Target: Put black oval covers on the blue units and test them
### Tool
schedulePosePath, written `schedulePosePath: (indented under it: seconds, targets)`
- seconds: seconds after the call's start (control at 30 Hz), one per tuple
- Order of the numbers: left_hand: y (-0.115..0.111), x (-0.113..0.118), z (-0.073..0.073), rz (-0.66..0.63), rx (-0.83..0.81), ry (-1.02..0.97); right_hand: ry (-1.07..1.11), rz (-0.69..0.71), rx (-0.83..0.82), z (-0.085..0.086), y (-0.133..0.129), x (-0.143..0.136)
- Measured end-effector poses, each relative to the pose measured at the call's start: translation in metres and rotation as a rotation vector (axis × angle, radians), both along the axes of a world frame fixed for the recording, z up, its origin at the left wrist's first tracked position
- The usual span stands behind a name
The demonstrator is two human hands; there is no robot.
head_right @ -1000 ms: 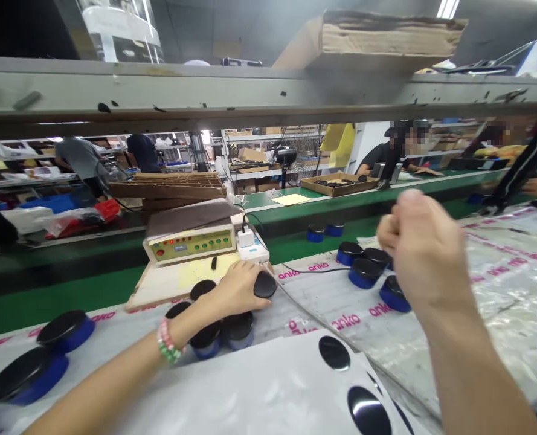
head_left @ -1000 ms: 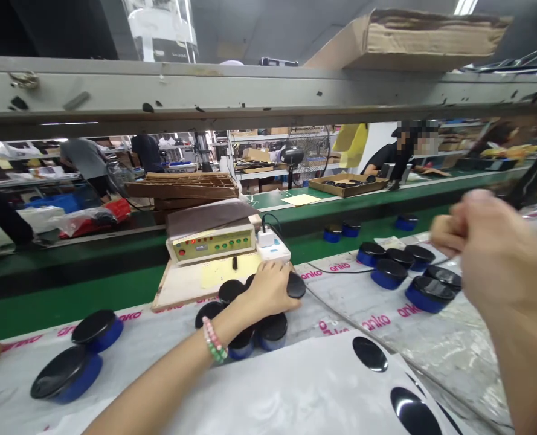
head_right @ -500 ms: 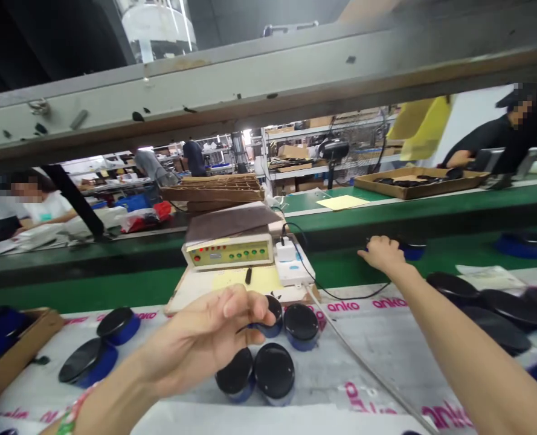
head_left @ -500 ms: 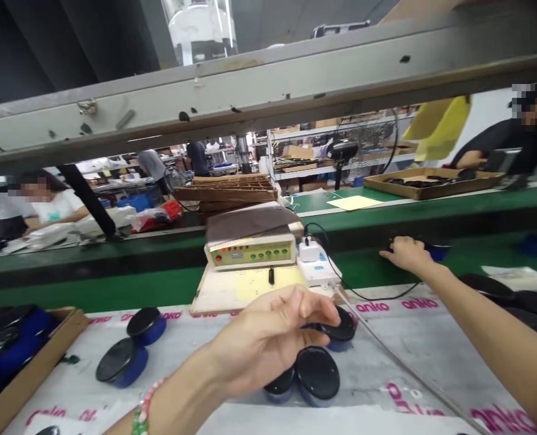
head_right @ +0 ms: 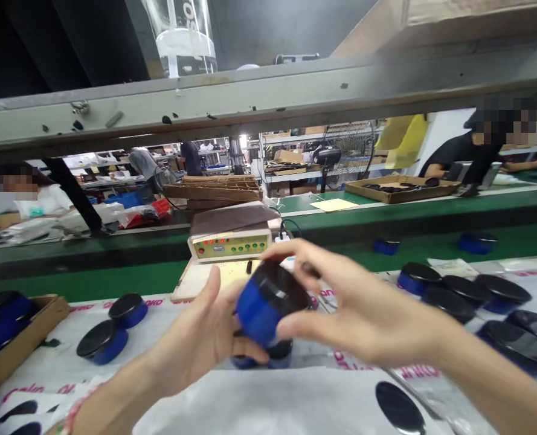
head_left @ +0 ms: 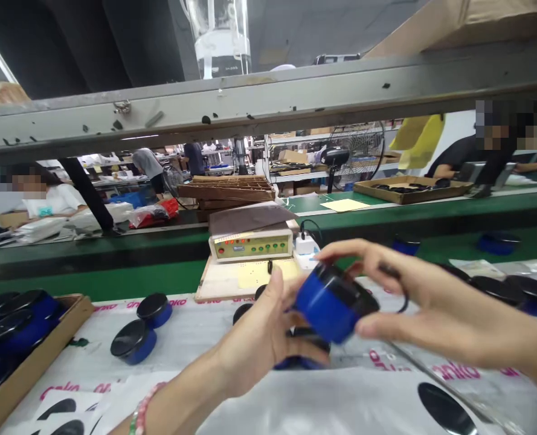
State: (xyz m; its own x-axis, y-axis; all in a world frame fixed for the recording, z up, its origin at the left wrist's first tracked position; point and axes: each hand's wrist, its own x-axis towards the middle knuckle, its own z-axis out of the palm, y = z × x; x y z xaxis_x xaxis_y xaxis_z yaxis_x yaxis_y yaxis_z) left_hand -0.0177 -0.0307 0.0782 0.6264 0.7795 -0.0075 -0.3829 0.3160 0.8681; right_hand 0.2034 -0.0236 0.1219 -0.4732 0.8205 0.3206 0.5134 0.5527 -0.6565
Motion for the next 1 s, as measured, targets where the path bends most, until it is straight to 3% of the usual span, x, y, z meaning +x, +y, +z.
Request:
schedulePosePath:
  seconds: [0.07, 0.1, 0.2, 0.43, 0.63, 0.83, 1.0]
  targets:
    - [-0.007, -0.006, -0.003, -0.141, -0.061, -0.024, -0.045, 0.071, -0.042, 0.005, -0.025, -0.025]
    - [-0.011, -0.011, -0.005, -0.149, -0.087, -0.043, -0.071, 0.055, -0.010, 0.006, -0.032, -0.033]
    - [-0.021, -0.027, -0.007, -0.084, -0.157, -0.128, -0.113, -0.059, 0.150, -0.001, -0.043, -0.040]
    - [-0.035, -0.055, -0.007, -0.059, -0.206, -0.234, -0.170, 0.095, 0.243, -0.021, -0.058, -0.055]
    - [-0.047, -0.052, -0.014, 0.130, -0.197, -0.164, -0.157, 0.080, 0.353, -0.027, -0.070, -0.066]
    - [-0.054, -0.041, -0.005, -0.013, -0.140, -0.214, -0.202, -0.002, 0.406, -0.022, -0.076, -0.077]
    - [-0.056, -0.045, -0.009, 0.103, 0.019, -0.101, -0.264, -0.027, 0.405, -0.022, -0.077, -0.075]
